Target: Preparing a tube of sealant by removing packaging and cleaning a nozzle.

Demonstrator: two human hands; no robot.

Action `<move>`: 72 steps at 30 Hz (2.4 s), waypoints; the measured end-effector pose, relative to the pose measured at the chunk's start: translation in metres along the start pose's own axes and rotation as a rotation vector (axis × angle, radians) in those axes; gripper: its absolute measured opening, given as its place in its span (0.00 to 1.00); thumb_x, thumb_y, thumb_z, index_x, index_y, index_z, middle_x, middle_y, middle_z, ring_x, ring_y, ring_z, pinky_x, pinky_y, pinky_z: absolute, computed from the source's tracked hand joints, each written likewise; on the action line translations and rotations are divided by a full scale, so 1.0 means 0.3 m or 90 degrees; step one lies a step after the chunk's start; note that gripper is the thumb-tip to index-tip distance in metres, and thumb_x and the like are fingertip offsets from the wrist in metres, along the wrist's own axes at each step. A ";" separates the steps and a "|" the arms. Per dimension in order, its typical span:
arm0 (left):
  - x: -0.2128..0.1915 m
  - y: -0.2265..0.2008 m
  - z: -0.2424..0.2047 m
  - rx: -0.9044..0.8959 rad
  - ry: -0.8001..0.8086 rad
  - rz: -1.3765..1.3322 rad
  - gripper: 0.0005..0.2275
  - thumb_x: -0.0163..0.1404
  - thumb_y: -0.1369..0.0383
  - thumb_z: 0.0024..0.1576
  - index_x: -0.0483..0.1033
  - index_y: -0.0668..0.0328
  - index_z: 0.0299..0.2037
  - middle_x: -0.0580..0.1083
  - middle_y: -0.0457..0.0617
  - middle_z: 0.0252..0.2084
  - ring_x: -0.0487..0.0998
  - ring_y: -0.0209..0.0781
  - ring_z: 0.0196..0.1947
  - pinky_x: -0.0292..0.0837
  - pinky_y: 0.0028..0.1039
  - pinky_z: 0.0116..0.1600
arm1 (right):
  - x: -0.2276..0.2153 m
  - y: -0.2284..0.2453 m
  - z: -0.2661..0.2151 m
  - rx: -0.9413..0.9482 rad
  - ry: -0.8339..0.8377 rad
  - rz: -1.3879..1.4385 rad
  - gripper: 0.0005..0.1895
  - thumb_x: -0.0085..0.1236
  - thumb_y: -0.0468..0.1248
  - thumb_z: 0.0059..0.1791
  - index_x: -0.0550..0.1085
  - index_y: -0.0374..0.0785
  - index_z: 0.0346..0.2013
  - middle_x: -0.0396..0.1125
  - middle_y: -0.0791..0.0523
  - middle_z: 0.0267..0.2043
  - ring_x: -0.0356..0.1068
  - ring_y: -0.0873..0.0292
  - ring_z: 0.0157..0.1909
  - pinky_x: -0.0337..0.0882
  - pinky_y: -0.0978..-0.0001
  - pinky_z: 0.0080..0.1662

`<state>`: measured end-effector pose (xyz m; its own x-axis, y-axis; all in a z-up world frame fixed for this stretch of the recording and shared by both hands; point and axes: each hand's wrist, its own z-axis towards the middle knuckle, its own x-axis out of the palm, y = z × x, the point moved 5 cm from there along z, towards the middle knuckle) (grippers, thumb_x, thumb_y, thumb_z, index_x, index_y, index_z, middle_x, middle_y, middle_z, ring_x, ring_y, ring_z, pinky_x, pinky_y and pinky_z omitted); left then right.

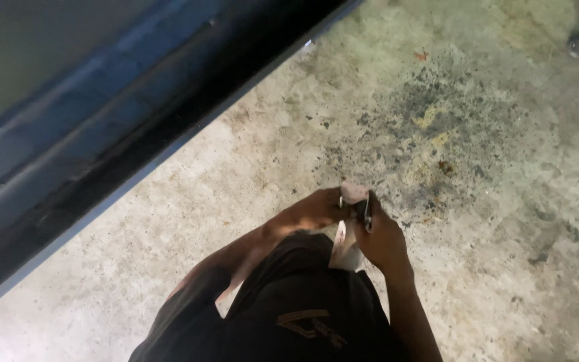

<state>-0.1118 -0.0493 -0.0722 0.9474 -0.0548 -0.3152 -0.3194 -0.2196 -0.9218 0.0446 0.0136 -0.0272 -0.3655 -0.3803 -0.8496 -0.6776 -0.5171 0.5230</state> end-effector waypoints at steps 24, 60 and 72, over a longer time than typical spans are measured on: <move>0.051 0.087 0.079 -0.051 -0.229 0.114 0.20 0.54 0.56 0.57 0.73 0.68 0.47 0.79 0.66 0.37 0.81 0.62 0.40 0.77 0.45 0.43 | 0.152 -0.078 -0.012 -0.070 -0.129 -0.203 0.31 0.60 0.43 0.46 0.68 0.49 0.64 0.63 0.42 0.65 0.72 0.40 0.49 0.76 0.48 0.45; -0.076 -0.106 0.052 0.069 -0.122 -0.075 0.15 0.53 0.59 0.65 0.76 0.69 0.43 0.82 0.57 0.35 0.86 0.43 0.34 0.85 0.33 0.38 | 0.086 -0.063 -0.014 -0.014 -0.097 0.288 0.31 0.63 0.28 0.49 0.67 0.37 0.67 0.69 0.45 0.60 0.75 0.50 0.57 0.79 0.59 0.53; -0.015 -0.149 0.040 0.078 -0.113 -0.055 0.13 0.50 0.57 0.67 0.77 0.61 0.45 0.81 0.55 0.34 0.85 0.44 0.33 0.78 0.33 0.35 | 0.059 -0.099 -0.074 0.103 -0.013 0.416 0.26 0.64 0.30 0.49 0.69 0.37 0.62 0.66 0.48 0.60 0.73 0.51 0.60 0.82 0.66 0.44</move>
<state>-0.1019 -0.0276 -0.0321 0.9568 0.1330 -0.2585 -0.2473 -0.0950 -0.9643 0.0725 0.0053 -0.0562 -0.7443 -0.5600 -0.3638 -0.3995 -0.0633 0.9146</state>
